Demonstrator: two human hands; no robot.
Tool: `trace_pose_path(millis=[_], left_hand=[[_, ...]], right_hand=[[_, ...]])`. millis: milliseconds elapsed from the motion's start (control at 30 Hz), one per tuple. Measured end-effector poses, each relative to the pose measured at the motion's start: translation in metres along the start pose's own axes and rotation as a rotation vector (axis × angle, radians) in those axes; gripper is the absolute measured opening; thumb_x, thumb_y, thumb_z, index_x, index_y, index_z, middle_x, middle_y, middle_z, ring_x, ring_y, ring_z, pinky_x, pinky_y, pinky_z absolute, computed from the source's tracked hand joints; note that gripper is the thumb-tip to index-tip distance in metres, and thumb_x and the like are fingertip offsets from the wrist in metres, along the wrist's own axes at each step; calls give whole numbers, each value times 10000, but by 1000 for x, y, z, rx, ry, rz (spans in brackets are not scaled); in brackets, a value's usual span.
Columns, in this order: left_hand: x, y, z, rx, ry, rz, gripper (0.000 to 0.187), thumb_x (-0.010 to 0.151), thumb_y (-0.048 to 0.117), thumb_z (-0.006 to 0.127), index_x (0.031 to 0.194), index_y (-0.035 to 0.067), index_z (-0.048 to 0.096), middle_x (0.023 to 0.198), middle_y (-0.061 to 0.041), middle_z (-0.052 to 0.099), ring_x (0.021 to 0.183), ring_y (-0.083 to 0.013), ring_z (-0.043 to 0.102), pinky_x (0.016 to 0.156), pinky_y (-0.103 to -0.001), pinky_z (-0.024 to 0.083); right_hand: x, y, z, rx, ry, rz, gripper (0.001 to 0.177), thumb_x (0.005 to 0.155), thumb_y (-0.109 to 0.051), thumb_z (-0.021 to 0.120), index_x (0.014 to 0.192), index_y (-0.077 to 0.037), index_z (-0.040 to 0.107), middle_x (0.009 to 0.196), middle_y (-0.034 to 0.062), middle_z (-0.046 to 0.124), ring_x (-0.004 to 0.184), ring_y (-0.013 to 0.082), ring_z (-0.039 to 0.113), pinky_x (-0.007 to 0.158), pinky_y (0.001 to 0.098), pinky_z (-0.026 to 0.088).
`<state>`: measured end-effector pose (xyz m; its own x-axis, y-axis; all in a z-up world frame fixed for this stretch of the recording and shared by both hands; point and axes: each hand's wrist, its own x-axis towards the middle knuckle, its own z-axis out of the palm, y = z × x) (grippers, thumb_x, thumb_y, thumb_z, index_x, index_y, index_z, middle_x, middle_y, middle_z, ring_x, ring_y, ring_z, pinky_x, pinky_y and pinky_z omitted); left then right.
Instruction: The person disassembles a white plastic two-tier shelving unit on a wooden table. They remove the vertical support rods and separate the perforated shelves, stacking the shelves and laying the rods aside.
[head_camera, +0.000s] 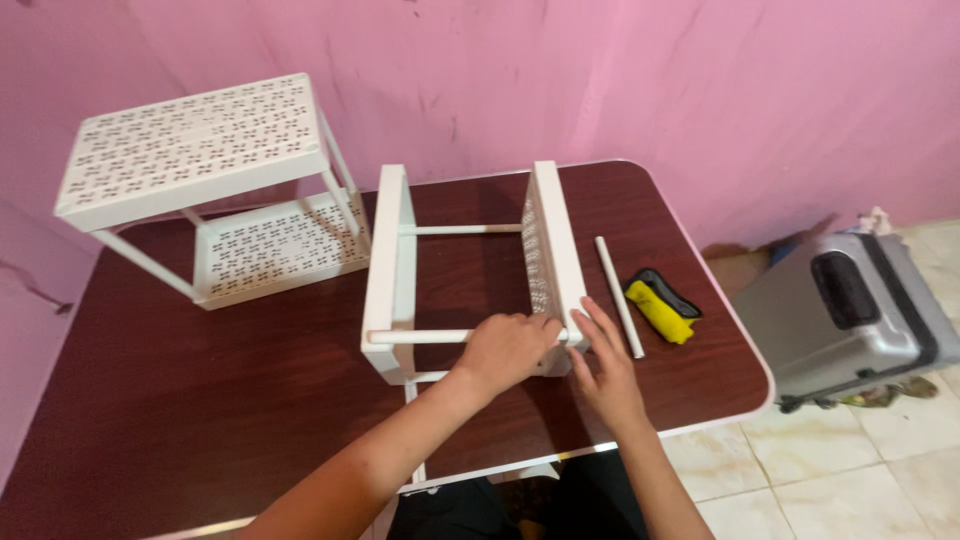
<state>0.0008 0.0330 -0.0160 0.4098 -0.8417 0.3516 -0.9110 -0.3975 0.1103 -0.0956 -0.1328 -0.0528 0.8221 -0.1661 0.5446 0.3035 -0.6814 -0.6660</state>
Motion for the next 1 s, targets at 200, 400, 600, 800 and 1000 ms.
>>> trace_pose_path(millis=[200,400,600,800,1000], left_hand=[[11,-18,15,-158,-333,-137,297,1026,351,544,1011,71,641,789,-130,729,769,-327,718,663,-469,549],[12,-69,11,-777,-795,-489,490,1102,484,426,1090,52,658,756,-62,578,581,-191,481,556,-385,449],[-26,-61,3,-872,-683,-534,345,1036,353,456,1130,76,639,761,-11,583,543,-114,538,465,-284,467],[-46,-34,3,-1050,-431,-624,297,1024,189,440,1273,125,588,785,-28,600,569,-92,555,545,-269,542],[-32,-8,-14,-1392,-2,-400,222,1065,172,524,1233,28,533,807,-74,690,732,-138,706,715,-275,615]], right_hand=[[-4,0,3,32,-16,25,538,889,4,678,1408,-90,576,1564,125,481,1435,321,495,1111,388,463],[-10,0,0,17,-9,47,530,905,-10,670,1419,-91,569,1566,128,483,1445,321,485,1128,398,444],[-6,-2,3,21,-23,26,516,910,-24,672,1410,-101,574,1569,122,473,1443,312,485,1134,393,445],[14,-10,2,48,-133,110,527,904,-11,639,1417,-108,569,1606,99,443,1449,308,475,1099,371,473],[5,-14,-6,19,-102,-10,536,891,-44,676,1415,-75,567,1568,144,443,1435,328,451,1151,403,388]])
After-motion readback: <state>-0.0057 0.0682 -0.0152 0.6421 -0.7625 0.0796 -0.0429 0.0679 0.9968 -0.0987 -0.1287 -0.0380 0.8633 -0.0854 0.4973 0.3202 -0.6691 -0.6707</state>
